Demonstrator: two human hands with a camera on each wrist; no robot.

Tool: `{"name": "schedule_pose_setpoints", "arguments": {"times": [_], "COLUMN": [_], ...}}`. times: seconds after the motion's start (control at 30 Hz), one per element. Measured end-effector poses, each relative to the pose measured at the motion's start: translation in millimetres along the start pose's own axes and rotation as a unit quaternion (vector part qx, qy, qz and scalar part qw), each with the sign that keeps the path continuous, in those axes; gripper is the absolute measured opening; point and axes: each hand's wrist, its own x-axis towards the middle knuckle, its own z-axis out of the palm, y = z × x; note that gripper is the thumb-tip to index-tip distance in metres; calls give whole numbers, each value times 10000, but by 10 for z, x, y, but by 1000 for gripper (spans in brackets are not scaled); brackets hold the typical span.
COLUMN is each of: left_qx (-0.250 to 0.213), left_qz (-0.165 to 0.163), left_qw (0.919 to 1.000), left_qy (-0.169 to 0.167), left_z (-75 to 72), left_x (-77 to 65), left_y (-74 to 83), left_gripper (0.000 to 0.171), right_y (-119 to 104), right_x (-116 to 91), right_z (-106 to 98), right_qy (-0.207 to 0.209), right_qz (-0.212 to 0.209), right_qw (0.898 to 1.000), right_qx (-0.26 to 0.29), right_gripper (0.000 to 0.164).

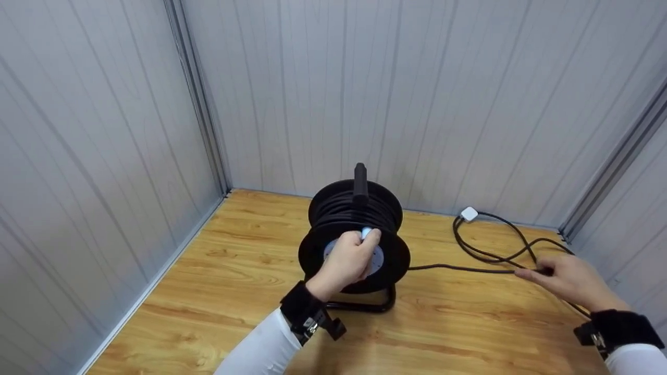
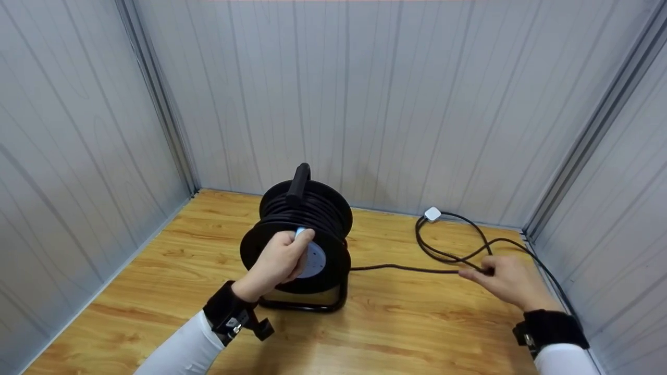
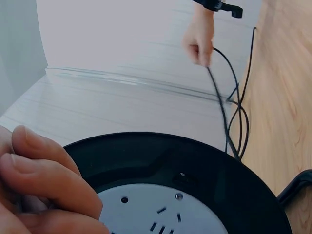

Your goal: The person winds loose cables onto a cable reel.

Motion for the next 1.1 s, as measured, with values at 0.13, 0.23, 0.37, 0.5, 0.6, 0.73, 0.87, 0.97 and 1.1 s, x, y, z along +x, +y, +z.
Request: {"name": "schedule_pose_setpoints", "arguments": {"times": [0.13, 0.23, 0.37, 0.5, 0.6, 0.73, 0.87, 0.97, 1.1], "left_qx": [-8, -26, -13, -14, -37, -41, 60, 181, 82], "left_qz": [53, 53, -17, -63, -75, -45, -35, -49, -24], "left_qw": [10000, 10000, 10000, 10000, 10000, 10000, 10000, 9997, 9999], "left_qy": [-22, 21, 56, -1, -5, 19, 54, 145, 78], "left_z": [16, 13, 33, 65, 67, 26, -17, -26, 1], "left_x": [4, 1, 1, -9, -20, -29, -38, -36, -32], "left_y": [-7, -5, 15, 32, 33, 25, 27, 35, 27], "left_gripper": [61, 61, 60, 59, 59, 59, 60, 60, 60], "right_y": [16, -4, -18, 35, 91, 110, -5, -105, -29], "right_x": [-50, -32, 36, 31, -38, -114, -88, -41, -52], "right_z": [-106, -239, -362, -354, -332, -380, -543, -709, -804], "right_qy": [-254, 501, 1757, 1590, 938, 608, 1129, 1697, 1502], "right_qz": [177, -404, -1018, -675, 46, 474, -283, -662, -332], "right_qw": [9989, 9975, 9703, 9768, 9939, 9970, 9882, 9627, 9737], "right_qx": [357, -280, -1314, -1263, -573, 90, -999, -2001, -1681], "right_gripper": [50, 49, 55, 59, 60, 60, 65, 69, 65]}}
